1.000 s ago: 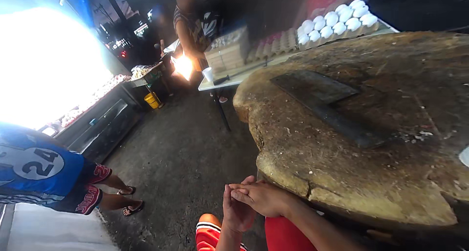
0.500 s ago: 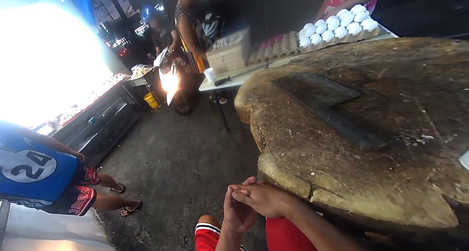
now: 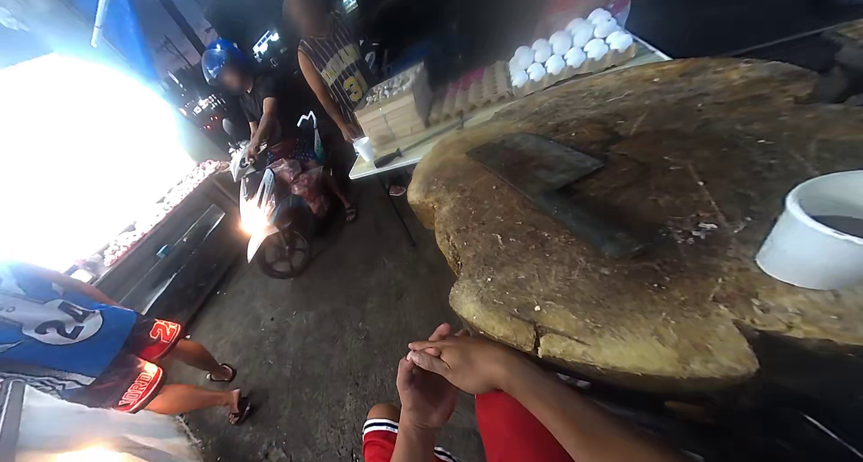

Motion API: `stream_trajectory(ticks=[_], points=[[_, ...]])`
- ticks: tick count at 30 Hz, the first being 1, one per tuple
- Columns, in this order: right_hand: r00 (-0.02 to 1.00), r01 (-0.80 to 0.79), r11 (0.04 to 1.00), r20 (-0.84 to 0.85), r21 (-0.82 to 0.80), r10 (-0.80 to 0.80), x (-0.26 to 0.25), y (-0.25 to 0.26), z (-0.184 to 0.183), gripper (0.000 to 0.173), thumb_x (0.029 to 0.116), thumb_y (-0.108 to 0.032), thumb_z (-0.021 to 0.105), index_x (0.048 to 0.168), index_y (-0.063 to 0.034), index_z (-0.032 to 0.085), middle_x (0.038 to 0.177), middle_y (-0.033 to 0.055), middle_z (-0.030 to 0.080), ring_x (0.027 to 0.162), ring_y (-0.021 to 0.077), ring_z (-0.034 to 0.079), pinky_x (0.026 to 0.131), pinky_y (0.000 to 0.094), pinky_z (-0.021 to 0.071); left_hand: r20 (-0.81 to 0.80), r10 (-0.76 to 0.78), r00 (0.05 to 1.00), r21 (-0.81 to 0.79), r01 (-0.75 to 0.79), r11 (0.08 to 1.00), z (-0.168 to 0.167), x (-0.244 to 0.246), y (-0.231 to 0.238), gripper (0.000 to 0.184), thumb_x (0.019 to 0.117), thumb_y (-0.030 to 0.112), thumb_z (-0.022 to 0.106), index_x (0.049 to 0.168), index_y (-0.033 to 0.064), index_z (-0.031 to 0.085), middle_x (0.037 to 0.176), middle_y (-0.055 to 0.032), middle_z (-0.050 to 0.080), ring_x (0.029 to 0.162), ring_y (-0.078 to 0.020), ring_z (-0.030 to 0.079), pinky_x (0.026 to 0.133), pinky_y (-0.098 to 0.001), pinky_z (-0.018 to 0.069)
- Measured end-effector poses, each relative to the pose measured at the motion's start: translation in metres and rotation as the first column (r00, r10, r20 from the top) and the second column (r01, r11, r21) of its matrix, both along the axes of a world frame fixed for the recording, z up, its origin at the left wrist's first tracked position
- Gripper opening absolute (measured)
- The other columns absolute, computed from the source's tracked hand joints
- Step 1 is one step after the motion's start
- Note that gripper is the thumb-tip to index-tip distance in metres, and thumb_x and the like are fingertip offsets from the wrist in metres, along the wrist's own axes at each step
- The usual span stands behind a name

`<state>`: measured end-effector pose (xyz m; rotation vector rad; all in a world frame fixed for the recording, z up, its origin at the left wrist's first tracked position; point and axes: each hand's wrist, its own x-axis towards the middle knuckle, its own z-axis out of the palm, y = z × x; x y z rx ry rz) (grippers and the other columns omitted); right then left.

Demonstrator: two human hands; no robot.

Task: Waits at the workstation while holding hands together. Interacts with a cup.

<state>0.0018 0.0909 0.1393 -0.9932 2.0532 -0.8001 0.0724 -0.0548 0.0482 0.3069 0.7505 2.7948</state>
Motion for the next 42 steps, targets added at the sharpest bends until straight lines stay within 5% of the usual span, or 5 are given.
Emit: stream_trajectory(ticks=[10,19,36,42], points=[[1.0,-0.025,1.0,-0.012,0.014,0.025,-0.001,0.0,-0.004,0.065,0.1085,-0.061,0.017,0.159,-0.0285,0.041,0.16,-0.0006,0.047,0.15,0.0205,0.041,0.124,0.0575,0.0256,-0.035,-0.061,0.998,0.028,0.062,0.998,-0.003,0.0,0.001,0.077,0.0861,0.053,0.068,0.148,0.0098,0.055,0.144,-0.0141,0.061,0.137,-0.0266,0.055,0.113,-0.0438,0.0444],[1.0,-0.006,1.0,-0.005,0.02,0.006,0.001,0.002,0.002,0.066,0.1086,-0.06,0.018,0.16,-0.0262,0.04,0.161,0.0001,0.046,0.15,0.0216,0.04,0.124,0.0562,0.0256,-0.025,-0.056,0.998,0.057,0.057,0.997,-0.004,0.0,-0.003,0.059,0.0869,0.047,0.07,0.134,0.0107,0.067,0.129,-0.01,0.07,0.123,-0.0219,0.065,0.106,-0.041,0.0512],[1.0,-0.003,1.0,-0.003,0.013,0.003,0.0,-0.001,-0.004,0.075,0.1067,-0.065,0.016,0.16,-0.0186,0.039,0.162,0.0048,0.044,0.151,0.0257,0.038,0.124,0.0597,0.0222,0.001,-0.07,0.998,0.055,0.069,0.996,-0.009,-0.004,-0.003,0.076,0.0803,0.053,0.074,0.143,0.0117,0.062,0.14,-0.011,0.065,0.131,-0.0241,0.06,0.109,-0.0418,0.049],[1.0,0.008,0.999,-0.01,0.039,-0.008,-0.001,-0.003,-0.006,0.076,0.1052,-0.068,0.017,0.161,-0.0215,0.038,0.159,0.0046,0.048,0.149,0.0247,0.042,0.123,0.0575,0.0273,0.0,-0.073,0.997,0.064,0.073,0.995,-0.01,-0.004,-0.003,0.076,0.0795,0.053,0.076,0.142,0.0121,0.062,0.141,-0.0124,0.064,0.133,-0.0255,0.059,0.111,-0.0431,0.0477]])
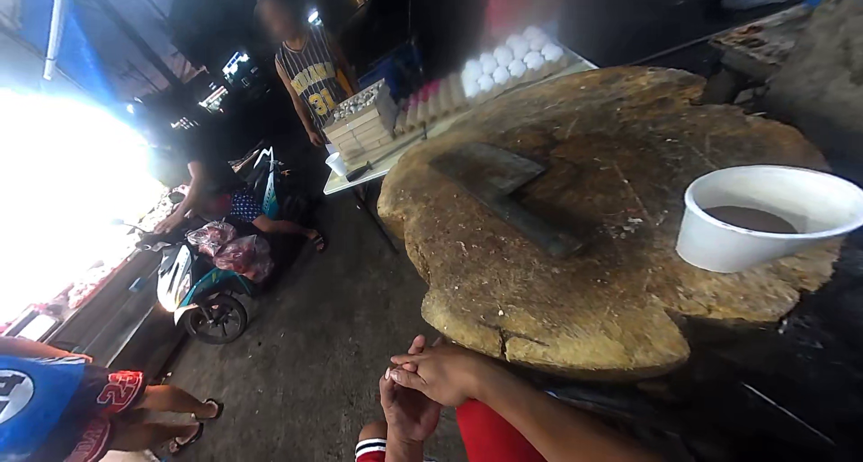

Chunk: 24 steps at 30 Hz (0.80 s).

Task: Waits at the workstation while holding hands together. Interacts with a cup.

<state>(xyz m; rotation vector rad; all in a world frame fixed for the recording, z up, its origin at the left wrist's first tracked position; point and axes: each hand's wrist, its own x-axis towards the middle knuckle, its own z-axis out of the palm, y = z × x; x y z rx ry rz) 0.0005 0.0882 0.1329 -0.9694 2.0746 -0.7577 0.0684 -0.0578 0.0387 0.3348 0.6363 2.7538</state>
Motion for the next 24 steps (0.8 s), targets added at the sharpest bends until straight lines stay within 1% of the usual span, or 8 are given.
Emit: stream_trajectory(ticks=[4,6,9,13,15,18,20,24], points=[[1.0,0.009,0.999,-0.024,0.043,-0.008,-0.001,-0.002,-0.003,0.073,0.1039,-0.07,0.017,0.161,-0.0291,0.039,0.157,0.0024,0.051,0.146,0.0246,0.046,0.121,0.0585,0.031,-0.013,0.005,1.0,0.016,-0.005,1.0,0.0,0.0,0.001,0.074,0.0795,0.051,0.075,0.14,0.0118,0.063,0.139,-0.0119,0.065,0.131,-0.0249,0.06,0.109,-0.0421,0.0484],[1.0,0.014,0.998,-0.007,0.062,-0.013,-0.001,-0.002,-0.001,0.07,0.1048,-0.069,0.019,0.161,-0.0312,0.038,0.157,0.0015,0.05,0.147,0.0245,0.045,0.122,0.0585,0.0303,-0.039,-0.004,0.999,0.018,0.005,1.0,0.004,-0.001,0.002,0.072,0.0817,0.05,0.074,0.141,0.0109,0.063,0.137,-0.0121,0.066,0.129,-0.0243,0.061,0.109,-0.041,0.0483],[1.0,0.009,0.998,-0.01,0.065,-0.008,-0.001,-0.002,-0.001,0.068,0.1057,-0.067,0.019,0.161,-0.0316,0.038,0.159,-0.0005,0.048,0.148,0.0226,0.043,0.123,0.0577,0.0293,-0.049,-0.016,0.999,0.037,0.018,0.999,0.002,-0.001,0.002,0.07,0.0825,0.048,0.073,0.141,0.0107,0.063,0.137,-0.0125,0.066,0.129,-0.0247,0.061,0.11,-0.0415,0.0477],[1.0,-0.016,0.999,-0.015,0.036,0.017,0.0,-0.002,0.005,0.063,0.1092,-0.059,0.021,0.16,-0.0262,0.041,0.158,0.0028,0.049,0.148,0.0222,0.044,0.123,0.0552,0.0285,-0.071,-0.015,0.997,0.056,0.019,0.998,0.0,0.0,0.002,0.066,0.0847,0.047,0.071,0.139,0.0104,0.064,0.134,-0.0117,0.068,0.125,-0.0232,0.063,0.108,-0.0403,0.0489],[1.0,-0.027,0.999,-0.013,0.043,0.027,0.0,-0.003,0.006,0.062,0.1098,-0.057,0.021,0.16,-0.0258,0.041,0.16,0.0017,0.048,0.149,0.0206,0.042,0.125,0.0537,0.0274,-0.066,-0.002,0.998,0.067,0.007,0.998,0.002,0.001,0.004,0.064,0.0853,0.047,0.07,0.138,0.0103,0.065,0.13,-0.0109,0.07,0.122,-0.0218,0.065,0.107,-0.0395,0.0498],[1.0,-0.025,0.999,-0.01,0.031,0.025,-0.001,-0.003,0.0,0.061,0.1102,-0.054,0.02,0.157,-0.0238,0.045,0.159,0.001,0.048,0.149,0.0199,0.041,0.125,0.0534,0.0265,-0.017,0.012,1.0,0.082,-0.01,0.997,-0.008,0.001,0.003,0.078,0.0834,0.06,0.068,0.141,0.0086,0.062,0.139,-0.0147,0.064,0.13,-0.0268,0.06,0.11,-0.044,0.0471],[0.999,-0.03,0.998,-0.018,0.046,0.031,-0.002,-0.005,-0.003,0.062,0.1098,-0.055,0.019,0.156,-0.0251,0.047,0.16,-0.0026,0.047,0.15,0.0173,0.04,0.126,0.0506,0.0265,0.014,0.022,1.0,0.074,-0.023,0.997,-0.011,0.001,0.002,0.086,0.0812,0.068,0.066,0.142,0.0081,0.061,0.14,-0.0161,0.063,0.132,-0.0285,0.059,0.111,-0.0456,0.0468],[1.0,-0.017,0.998,0.0,0.06,0.017,-0.002,-0.006,0.002,0.062,0.1101,-0.055,0.02,0.158,-0.0243,0.045,0.161,-0.0013,0.046,0.151,0.0171,0.038,0.127,0.0491,0.0244,-0.018,0.014,1.0,0.062,-0.013,0.998,-0.006,0.0,0.001,0.084,0.0836,0.069,0.064,0.141,0.0071,0.062,0.139,-0.0162,0.064,0.129,-0.027,0.06,0.109,-0.0432,0.0481]])
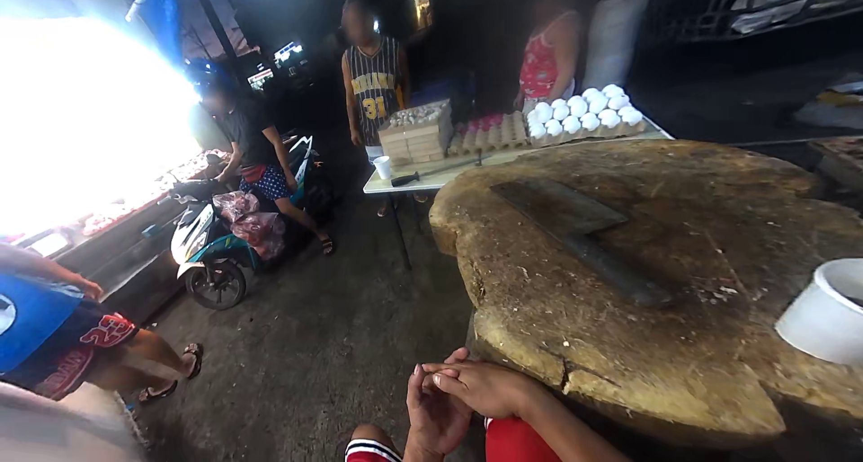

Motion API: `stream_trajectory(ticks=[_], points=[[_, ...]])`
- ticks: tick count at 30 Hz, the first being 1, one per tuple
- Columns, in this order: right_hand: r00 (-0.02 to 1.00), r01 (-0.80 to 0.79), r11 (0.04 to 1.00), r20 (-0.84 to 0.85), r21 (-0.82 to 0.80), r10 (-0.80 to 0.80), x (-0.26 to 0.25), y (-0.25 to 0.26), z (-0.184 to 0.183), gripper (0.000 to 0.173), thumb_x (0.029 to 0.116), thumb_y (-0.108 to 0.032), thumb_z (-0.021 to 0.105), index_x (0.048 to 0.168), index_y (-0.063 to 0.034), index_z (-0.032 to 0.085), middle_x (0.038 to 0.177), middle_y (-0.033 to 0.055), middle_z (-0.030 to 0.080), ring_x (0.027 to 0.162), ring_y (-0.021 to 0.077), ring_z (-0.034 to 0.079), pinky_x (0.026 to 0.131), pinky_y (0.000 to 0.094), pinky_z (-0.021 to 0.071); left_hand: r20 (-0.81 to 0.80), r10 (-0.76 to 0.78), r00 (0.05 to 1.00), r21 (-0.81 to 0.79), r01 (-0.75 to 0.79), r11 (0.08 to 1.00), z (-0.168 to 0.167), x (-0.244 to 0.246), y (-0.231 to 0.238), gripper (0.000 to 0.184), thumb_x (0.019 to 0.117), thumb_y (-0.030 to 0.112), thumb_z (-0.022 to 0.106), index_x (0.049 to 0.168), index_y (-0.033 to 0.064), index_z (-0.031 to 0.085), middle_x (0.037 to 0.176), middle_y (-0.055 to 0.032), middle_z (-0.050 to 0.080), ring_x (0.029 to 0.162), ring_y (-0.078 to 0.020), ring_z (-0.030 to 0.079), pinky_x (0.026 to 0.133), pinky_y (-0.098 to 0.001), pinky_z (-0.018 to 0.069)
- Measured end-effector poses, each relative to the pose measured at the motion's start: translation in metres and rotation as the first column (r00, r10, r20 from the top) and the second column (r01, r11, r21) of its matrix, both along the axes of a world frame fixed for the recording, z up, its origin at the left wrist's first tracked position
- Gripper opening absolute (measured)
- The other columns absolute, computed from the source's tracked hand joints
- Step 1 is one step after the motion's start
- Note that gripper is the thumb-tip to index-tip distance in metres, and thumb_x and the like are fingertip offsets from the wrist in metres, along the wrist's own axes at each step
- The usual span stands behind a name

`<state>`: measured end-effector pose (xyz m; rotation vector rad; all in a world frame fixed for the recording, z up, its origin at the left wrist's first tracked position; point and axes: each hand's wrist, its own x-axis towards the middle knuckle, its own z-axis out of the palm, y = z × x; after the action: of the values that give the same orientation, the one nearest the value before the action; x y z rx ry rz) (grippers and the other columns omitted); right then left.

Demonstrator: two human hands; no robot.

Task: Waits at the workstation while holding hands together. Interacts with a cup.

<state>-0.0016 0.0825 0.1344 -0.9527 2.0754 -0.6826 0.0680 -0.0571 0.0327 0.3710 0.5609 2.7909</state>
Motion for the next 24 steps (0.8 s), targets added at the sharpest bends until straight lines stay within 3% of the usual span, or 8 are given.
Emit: stream_trajectory(ticks=[9,13,16,17,18,19,21,24], points=[[0.999,0.035,0.999,-0.005,0.026,-0.035,0.001,-0.003,-0.002,0.06,0.1095,-0.056,0.025,0.151,-0.0225,0.053,0.153,0.001,0.055,0.144,0.0153,0.047,0.124,0.0465,0.032,-0.024,0.065,0.998,0.016,-0.065,0.998,0.002,0.003,0.003,0.069,0.0883,0.065,0.064,0.127,0.0079,0.071,0.128,-0.0143,0.07,0.121,-0.0255,0.065,0.104,-0.0426,0.0516],[0.998,0.057,0.996,0.007,-0.062,-0.057,-0.002,-0.004,-0.01,0.065,0.1062,-0.062,0.03,0.159,-0.0272,0.042,0.162,-0.0077,0.043,0.146,0.0083,0.044,0.122,0.0423,0.0355,-0.083,0.107,0.991,-0.055,-0.112,0.992,0.006,0.003,0.001,0.076,0.0895,0.066,0.063,0.14,0.0091,0.063,0.131,-0.0137,0.068,0.119,-0.0236,0.066,0.101,-0.0418,0.0534],[0.989,0.142,0.974,-0.02,-0.175,-0.147,-0.004,-0.006,-0.015,0.064,0.1062,-0.057,0.041,0.161,-0.0245,0.035,0.143,0.0022,0.062,0.119,0.0154,0.067,0.102,0.0444,0.0562,0.05,0.22,0.974,-0.227,-0.204,0.952,0.001,0.017,-0.018,0.07,0.0926,0.065,0.058,0.136,0.0106,0.065,0.134,-0.014,0.067,0.116,-0.0284,0.068,0.092,-0.0483,0.0588],[0.985,0.163,0.972,-0.021,-0.168,-0.169,-0.005,-0.007,-0.013,0.064,0.1069,-0.055,0.042,0.163,-0.0267,0.031,0.134,0.005,0.066,0.104,0.0185,0.071,0.09,0.0455,0.0608,0.103,0.256,0.961,-0.349,-0.206,0.914,-0.003,0.025,-0.029,0.069,0.0983,0.061,0.047,0.141,0.0092,0.061,0.14,-0.015,0.063,0.118,-0.0305,0.067,0.091,-0.0508,0.0589],[0.981,0.193,0.97,-0.001,-0.148,-0.195,-0.006,-0.009,-0.011,0.064,0.107,-0.053,0.043,0.164,-0.0279,0.03,0.129,0.0083,0.068,0.097,0.0221,0.073,0.083,0.0471,0.0618,0.15,0.294,0.944,-0.511,-0.18,0.84,-0.007,0.036,-0.04,0.064,0.1045,0.054,0.034,0.143,0.0088,0.058,0.143,-0.0145,0.061,0.118,-0.0305,0.067,0.091,-0.0514,0.0588],[0.976,0.217,0.969,0.02,-0.121,-0.216,-0.006,-0.01,-0.01,0.064,0.1067,-0.053,0.044,0.163,-0.0283,0.03,0.128,0.0094,0.068,0.095,0.0235,0.073,0.082,0.0472,0.0623,0.2,0.343,0.918,-0.677,-0.123,0.725,-0.014,0.049,-0.051,0.058,0.1081,0.047,0.032,0.141,0.0084,0.06,0.137,-0.0144,0.065,0.113,-0.0287,0.069,0.09,-0.05,0.0588],[0.964,0.263,0.961,0.06,-0.085,-0.258,-0.007,-0.016,-0.01,0.062,0.1065,-0.051,0.048,0.162,-0.0263,0.035,0.128,0.0092,0.069,0.094,0.0233,0.074,0.081,0.0448,0.0626,0.225,0.379,0.897,-0.919,0.066,0.388,-0.033,0.08,-0.073,0.045,0.1078,0.04,0.046,0.133,0.0079,0.066,0.126,-0.0141,0.07,0.106,-0.0262,0.069,0.09,-0.0481,0.0563],[0.943,0.324,0.944,0.104,-0.067,-0.316,-0.012,-0.028,-0.014,0.057,0.1068,-0.047,0.051,0.158,-0.0236,0.042,0.122,0.0093,0.071,0.086,0.0233,0.075,0.075,0.0427,0.0636,0.216,0.186,0.959,-0.962,0.241,-0.125,-0.059,0.125,-0.094,0.044,0.1036,0.041,0.056,0.134,0.0108,0.067,0.124,-0.0158,0.071,0.116,-0.0313,0.068,0.104,-0.0566,0.0512]])
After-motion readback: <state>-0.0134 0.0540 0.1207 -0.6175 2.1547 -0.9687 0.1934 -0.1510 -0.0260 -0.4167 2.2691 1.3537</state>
